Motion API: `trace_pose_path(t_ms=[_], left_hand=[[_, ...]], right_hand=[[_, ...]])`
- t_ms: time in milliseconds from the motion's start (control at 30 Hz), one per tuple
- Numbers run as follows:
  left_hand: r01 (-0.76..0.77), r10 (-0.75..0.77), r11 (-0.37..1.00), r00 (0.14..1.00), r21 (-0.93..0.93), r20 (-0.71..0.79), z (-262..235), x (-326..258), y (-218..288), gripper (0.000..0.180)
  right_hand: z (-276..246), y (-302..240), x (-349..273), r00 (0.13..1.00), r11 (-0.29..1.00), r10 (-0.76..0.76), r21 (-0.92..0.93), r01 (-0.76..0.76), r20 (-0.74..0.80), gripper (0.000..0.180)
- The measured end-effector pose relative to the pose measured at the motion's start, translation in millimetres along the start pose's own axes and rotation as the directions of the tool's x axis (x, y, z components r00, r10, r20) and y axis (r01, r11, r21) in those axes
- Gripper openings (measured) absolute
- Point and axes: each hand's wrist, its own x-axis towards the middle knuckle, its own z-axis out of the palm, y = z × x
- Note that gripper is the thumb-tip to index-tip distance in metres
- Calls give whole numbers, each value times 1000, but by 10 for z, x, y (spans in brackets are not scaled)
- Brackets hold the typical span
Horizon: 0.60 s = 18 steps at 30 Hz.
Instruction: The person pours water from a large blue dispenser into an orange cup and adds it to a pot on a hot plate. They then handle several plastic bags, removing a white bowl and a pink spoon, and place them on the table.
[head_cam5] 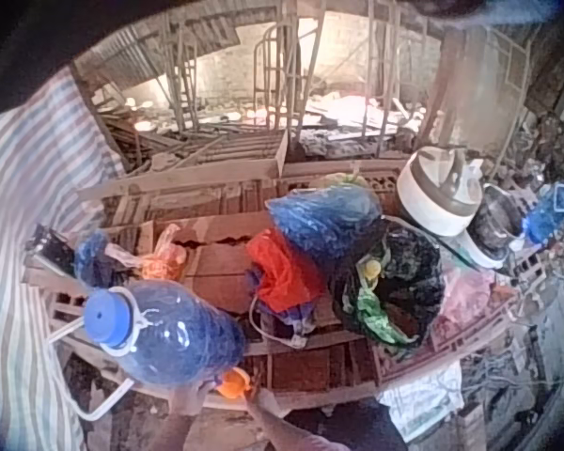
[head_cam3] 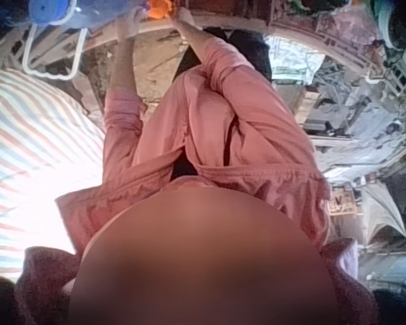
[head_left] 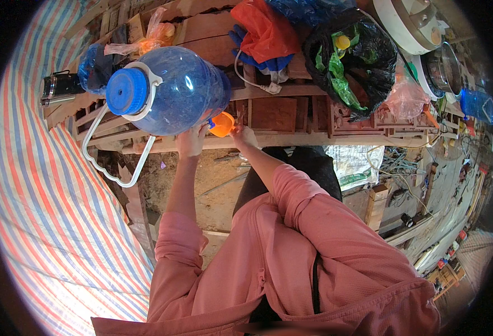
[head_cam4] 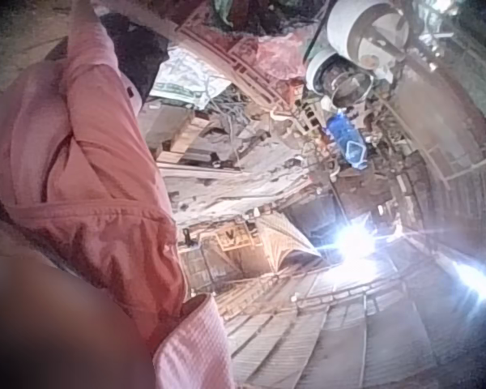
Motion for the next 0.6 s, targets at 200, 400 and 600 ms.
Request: trace_pose_path(t_ms=[200, 400, 600], left_hand=[[-6, 7, 1000, 1000, -12, 7, -24, -6, 2, 22], [27, -26, 1000, 997, -12, 70, -12, 16, -39, 25], [-4, 5, 999, 999, -39, 36, -25, 10, -8, 22]], right_hand=[[131, -28, 83, 996, 992, 72, 106, -66, -50, 25], [18, 60, 59, 998, 997, -36, 71, 32, 59, 33], [485, 258, 358, 999, 990, -15, 140, 21, -38, 36]])
